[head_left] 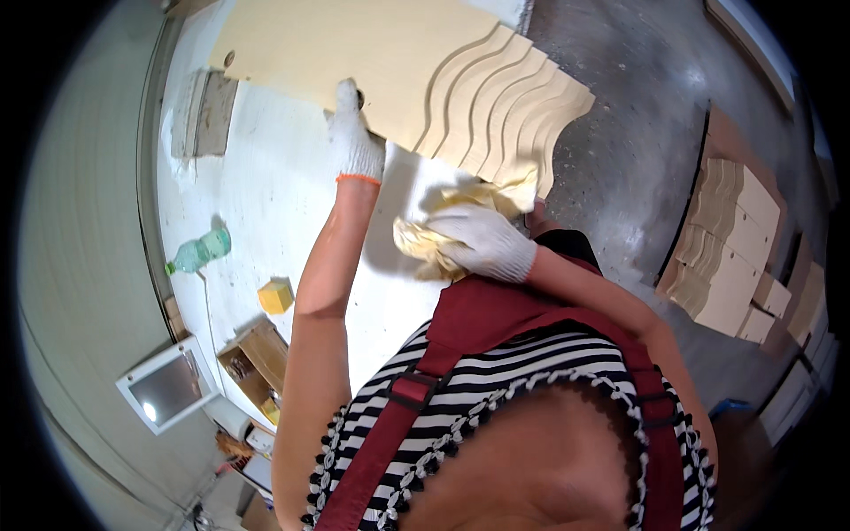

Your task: The person applies a liquid substance to a carved wooden panel using a sponge, ensuring the fluid reaches into the grooves and curves of the wood, and then wipes the panel with a cloth.

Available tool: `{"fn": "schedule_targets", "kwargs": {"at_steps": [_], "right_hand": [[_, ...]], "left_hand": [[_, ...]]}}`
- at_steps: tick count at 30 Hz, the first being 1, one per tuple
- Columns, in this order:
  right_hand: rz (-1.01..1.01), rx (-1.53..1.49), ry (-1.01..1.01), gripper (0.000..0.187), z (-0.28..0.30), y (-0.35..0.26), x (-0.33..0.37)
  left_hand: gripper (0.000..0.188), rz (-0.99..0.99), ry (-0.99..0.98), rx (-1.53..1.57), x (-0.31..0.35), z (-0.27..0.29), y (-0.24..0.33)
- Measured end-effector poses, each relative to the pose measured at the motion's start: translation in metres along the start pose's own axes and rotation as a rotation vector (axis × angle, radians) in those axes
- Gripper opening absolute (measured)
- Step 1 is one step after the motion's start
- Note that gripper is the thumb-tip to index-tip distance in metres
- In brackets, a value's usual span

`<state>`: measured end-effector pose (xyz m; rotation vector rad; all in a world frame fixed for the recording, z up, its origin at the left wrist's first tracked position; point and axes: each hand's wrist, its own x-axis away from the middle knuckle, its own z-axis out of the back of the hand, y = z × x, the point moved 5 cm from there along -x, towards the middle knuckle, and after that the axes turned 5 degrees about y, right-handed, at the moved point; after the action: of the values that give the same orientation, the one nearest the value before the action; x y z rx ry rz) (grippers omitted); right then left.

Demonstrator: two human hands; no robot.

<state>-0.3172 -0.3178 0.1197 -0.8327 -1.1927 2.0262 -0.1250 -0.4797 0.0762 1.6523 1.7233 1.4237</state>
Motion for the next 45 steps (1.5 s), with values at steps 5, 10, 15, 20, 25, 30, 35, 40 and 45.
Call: {"fn": "schedule_targets", "kwargs": {"at_steps": [5,10,15,20,25,30,35,40,45], "right_hand": [[-0.221,-0.239,0.629,0.037,0.154,-0.002,0.0],[-0.156,0.513,0.899,0.043,0.168,0.05,-0.063],[-0.042,0.689,0.884,0.044,0.094,0.035,-0.045],[0.145,0.317,0.619,0.034,0.062,0.022,0.003],[-0.12,-0.185,0.354,0.025,0.079,0.045,0.078],[-0.191,-0.085,0.808,0.043,0.197,0.044,0.066],[0.131,0.438,0.567,0.036,0.172,0.074,-0.032],[0.304,0.698,0.667,0.036,0.188,0.115,0.003],[-0.156,0.343,0.608,0.036,0.263,0.216,0.065]], "left_hand": [[0.065,-0.015,0.058,0.04,0.012,-0.001,0.007],[0.05,-0.043,0.016,-0.129,0.015,-0.02,0.008],[0.051,-0.041,0.045,-0.134,0.023,-0.018,0.011],[0.054,-0.056,0.03,-0.209,0.022,-0.024,0.011],[0.058,-0.04,0.041,-0.233,0.025,-0.02,0.016],[0.053,0.041,0.1,-0.191,0.037,-0.032,0.018],[0.052,0.001,0.15,-0.231,0.036,-0.027,0.013],[0.054,-0.024,0.173,-0.289,0.042,-0.014,0.019],[0.056,-0.053,0.199,-0.35,0.032,-0.01,0.017]]}}
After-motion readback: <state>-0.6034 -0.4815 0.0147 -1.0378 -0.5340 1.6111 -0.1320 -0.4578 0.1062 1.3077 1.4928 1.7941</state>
